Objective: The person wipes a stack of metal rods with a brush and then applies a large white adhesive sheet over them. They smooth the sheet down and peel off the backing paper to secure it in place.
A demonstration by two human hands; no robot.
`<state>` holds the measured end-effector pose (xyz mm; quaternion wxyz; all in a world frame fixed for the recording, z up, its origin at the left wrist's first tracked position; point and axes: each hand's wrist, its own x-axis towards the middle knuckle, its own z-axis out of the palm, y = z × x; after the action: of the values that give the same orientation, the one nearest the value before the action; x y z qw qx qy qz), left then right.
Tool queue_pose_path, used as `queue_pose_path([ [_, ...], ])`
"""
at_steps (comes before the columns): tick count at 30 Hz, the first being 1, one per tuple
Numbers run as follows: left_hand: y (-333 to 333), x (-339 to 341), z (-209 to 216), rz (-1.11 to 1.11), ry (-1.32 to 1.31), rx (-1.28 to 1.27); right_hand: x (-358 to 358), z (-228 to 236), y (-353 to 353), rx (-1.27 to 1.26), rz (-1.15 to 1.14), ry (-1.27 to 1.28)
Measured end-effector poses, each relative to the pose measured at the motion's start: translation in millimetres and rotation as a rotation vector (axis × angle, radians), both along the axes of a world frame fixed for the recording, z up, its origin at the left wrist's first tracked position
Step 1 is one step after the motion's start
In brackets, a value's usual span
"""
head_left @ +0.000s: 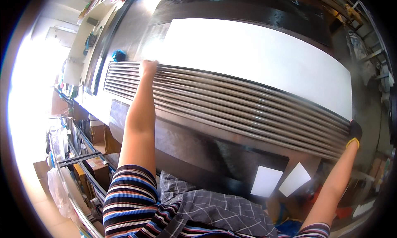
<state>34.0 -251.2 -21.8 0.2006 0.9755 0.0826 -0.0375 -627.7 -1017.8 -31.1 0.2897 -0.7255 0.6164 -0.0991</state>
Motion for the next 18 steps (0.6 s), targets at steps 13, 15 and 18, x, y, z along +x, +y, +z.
queue_pose_path([
  [13,-69,-71,52,0.179,-0.095,0.135,-21,-15,-19,-0.265,0.486,0.596],
  [15,-73,-43,31,0.091,-0.127,0.16,-57,-23,-35,-0.302,0.245,0.529],
  [18,-77,-67,57,-0.021,-0.297,0.269,49,4,38,-0.56,-0.017,0.132],
])
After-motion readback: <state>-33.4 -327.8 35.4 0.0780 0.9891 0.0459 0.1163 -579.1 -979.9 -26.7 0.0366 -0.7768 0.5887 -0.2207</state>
